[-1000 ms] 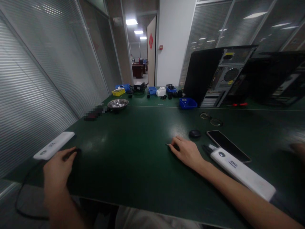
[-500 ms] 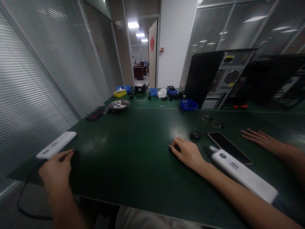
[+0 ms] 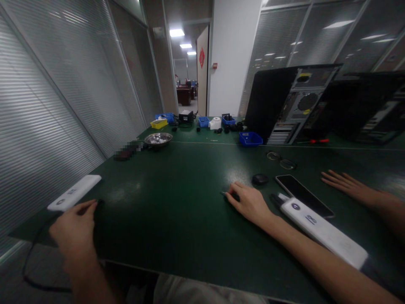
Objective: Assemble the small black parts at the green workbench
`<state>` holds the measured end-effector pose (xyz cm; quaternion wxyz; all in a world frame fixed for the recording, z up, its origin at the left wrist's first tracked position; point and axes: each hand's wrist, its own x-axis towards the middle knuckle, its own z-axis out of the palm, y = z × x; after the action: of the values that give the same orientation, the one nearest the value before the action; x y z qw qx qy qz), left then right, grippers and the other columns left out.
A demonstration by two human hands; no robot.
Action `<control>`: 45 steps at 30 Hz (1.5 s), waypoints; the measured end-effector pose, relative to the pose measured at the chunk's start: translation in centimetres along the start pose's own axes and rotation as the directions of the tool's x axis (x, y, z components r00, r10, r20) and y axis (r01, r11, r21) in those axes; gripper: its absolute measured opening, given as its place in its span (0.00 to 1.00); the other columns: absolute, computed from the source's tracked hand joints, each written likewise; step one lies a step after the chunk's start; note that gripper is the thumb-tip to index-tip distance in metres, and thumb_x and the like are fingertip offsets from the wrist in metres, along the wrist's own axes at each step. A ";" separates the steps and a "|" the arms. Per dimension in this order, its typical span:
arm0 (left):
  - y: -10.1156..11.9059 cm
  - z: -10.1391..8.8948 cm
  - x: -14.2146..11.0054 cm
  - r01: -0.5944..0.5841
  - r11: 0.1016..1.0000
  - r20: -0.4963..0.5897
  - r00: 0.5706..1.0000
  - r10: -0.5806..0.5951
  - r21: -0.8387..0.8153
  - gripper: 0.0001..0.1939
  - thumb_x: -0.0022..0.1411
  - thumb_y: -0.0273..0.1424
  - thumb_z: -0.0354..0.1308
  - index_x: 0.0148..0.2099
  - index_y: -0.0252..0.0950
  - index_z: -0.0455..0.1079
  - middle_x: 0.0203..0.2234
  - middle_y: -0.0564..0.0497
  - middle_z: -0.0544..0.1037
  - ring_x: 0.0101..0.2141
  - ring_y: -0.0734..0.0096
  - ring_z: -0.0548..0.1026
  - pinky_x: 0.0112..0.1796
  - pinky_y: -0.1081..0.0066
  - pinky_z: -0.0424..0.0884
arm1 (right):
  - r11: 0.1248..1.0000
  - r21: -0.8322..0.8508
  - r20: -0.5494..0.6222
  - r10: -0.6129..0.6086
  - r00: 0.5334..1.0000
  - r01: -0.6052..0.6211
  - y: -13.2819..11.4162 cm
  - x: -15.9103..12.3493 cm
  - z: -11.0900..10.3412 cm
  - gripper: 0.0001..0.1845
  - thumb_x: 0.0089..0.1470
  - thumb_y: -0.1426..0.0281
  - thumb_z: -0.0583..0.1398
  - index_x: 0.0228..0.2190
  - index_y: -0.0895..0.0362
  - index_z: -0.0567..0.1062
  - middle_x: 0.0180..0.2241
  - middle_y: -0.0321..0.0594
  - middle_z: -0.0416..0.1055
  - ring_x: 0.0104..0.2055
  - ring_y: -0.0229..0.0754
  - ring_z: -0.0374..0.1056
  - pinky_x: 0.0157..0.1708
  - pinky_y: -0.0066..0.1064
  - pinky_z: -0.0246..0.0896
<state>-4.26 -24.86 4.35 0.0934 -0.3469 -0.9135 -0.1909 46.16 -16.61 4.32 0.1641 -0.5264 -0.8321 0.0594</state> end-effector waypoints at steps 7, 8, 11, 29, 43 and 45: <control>0.1 -0.1 -0.2 -0.028 1.000 0.040 0.999 0.028 -0.014 0.19 0.63 0.44 0.54 0.45 0.39 0.80 0.37 0.48 0.81 0.37 0.56 0.77 0.40 0.64 0.70 | 1.000 -0.012 -0.005 0.001 1.000 -0.001 -0.1 0.0 0.0 0.10 0.66 0.61 0.54 0.37 0.52 0.72 0.39 0.36 0.73 0.33 0.38 0.70 0.31 0.29 0.55; 0.0 -0.1 -0.3 -0.036 0.999 0.007 0.999 0.036 -0.025 0.18 0.64 0.43 0.54 0.46 0.39 0.80 0.38 0.48 0.81 0.38 0.56 0.77 0.41 0.63 0.71 | 1.000 -0.012 0.000 0.001 1.000 -0.001 0.0 0.0 0.0 0.10 0.66 0.61 0.54 0.37 0.52 0.72 0.39 0.36 0.73 0.33 0.38 0.70 0.31 0.29 0.55; -0.1 0.0 -0.8 -0.092 0.995 -0.101 0.991 0.087 -0.042 0.17 0.64 0.36 0.51 0.47 0.38 0.79 0.43 0.47 0.81 0.39 0.56 0.77 0.42 0.62 0.71 | 1.000 -0.008 0.004 0.005 1.000 -0.005 0.0 0.0 0.0 0.11 0.66 0.60 0.54 0.37 0.52 0.72 0.39 0.36 0.73 0.33 0.39 0.70 0.31 0.29 0.55; -0.7 1.9 0.5 -0.208 0.978 -0.063 0.976 0.208 0.006 0.27 0.71 0.41 0.44 0.61 0.30 0.69 0.55 0.33 0.71 0.57 0.44 0.67 0.55 0.52 0.64 | 1.000 0.005 -0.003 -0.002 1.000 0.002 -0.1 0.0 -0.1 0.11 0.66 0.60 0.54 0.37 0.52 0.72 0.38 0.37 0.73 0.34 0.40 0.70 0.31 0.29 0.56; -0.3 1.1 0.7 -0.173 0.985 0.123 0.978 0.170 0.015 0.26 0.69 0.48 0.46 0.54 0.37 0.75 0.48 0.41 0.79 0.43 0.49 0.76 0.40 0.61 0.69 | 1.000 0.001 -0.002 -0.004 1.000 0.004 0.1 0.0 -0.1 0.11 0.66 0.60 0.54 0.37 0.52 0.72 0.38 0.36 0.72 0.33 0.39 0.70 0.31 0.29 0.56; -0.1 0.7 0.5 -0.160 0.987 0.132 0.979 0.157 0.013 0.25 0.69 0.46 0.46 0.53 0.38 0.76 0.44 0.43 0.81 0.40 0.53 0.77 0.37 0.64 0.69 | 1.000 0.005 -0.003 -0.008 1.000 0.008 0.1 0.0 -0.1 0.11 0.66 0.60 0.54 0.37 0.52 0.72 0.38 0.36 0.72 0.33 0.39 0.70 0.31 0.29 0.56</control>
<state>-4.78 -24.32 3.80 0.0523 -0.4293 -0.8893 -0.1487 46.30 -16.57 4.32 0.1670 -0.5229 -0.8337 0.0603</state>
